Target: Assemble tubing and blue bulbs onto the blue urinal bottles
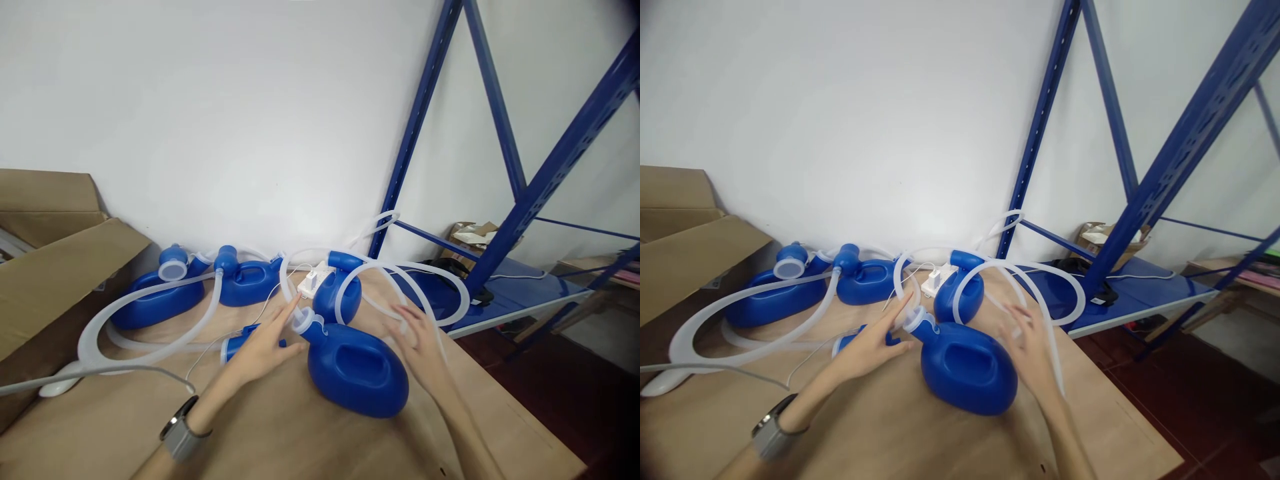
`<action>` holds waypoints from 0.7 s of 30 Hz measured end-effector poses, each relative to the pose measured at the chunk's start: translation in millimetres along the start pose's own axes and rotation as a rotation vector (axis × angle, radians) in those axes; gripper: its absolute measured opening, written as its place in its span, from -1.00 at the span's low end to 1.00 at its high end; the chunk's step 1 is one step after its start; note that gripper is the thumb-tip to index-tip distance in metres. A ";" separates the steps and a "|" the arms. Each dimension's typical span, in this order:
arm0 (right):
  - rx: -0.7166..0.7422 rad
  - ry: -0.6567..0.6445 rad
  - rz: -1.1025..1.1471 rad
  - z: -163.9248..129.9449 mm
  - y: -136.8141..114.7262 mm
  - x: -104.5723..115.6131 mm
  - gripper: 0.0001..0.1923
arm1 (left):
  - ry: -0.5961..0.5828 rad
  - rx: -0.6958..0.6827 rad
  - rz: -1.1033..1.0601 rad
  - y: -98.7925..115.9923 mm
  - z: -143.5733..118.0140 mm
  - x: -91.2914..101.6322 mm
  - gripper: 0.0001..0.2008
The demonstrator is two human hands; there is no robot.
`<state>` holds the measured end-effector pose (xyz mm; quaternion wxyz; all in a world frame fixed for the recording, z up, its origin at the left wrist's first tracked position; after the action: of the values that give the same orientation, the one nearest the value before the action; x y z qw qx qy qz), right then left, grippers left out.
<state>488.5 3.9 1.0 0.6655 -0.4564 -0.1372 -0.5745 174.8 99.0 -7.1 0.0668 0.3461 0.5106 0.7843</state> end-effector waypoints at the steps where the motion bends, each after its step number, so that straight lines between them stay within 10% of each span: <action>1: -0.084 0.099 -0.144 -7.5 31.0 17.7 -0.33 | -0.007 -0.002 0.054 -4.4 -6.9 9.0 -0.15; 5: -0.545 -0.094 -0.182 -57.2 151.9 25.2 -0.09 | -0.002 0.044 0.350 -45.3 -35.5 39.4 -0.12; 8: -0.644 -0.254 0.126 -88.4 165.9 10.9 -0.13 | -0.033 0.175 0.536 -88.1 -53.3 48.4 -0.15; 12: -0.746 -0.345 0.516 -100.5 125.7 8.0 -0.20 | -0.014 0.235 0.589 -104.2 -62.7 52.6 -0.28; 16: -0.775 -0.240 0.966 -81.0 75.9 17.1 -0.32 | 0.073 0.017 0.493 -55.8 -56.0 62.0 -0.46; 21: -0.458 -0.370 1.384 -38.9 -36.5 1.6 -0.45 | 0.177 -0.046 0.482 8.3 -55.2 91.9 -0.55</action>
<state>443.2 -24.1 -2.7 0.7292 -0.6545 0.1941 0.0470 74.2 95.6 30.3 -0.1594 0.3860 0.3994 0.8162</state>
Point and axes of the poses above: each hand's wrist, its own z-axis towards the middle knuckle, its own x-axis out of the back of the hand, y = z × x, the point moved 10 cm from there along z, towards the middle knuckle, and after that the axes turned 13 degrees about -z, right-handed, at the moved point
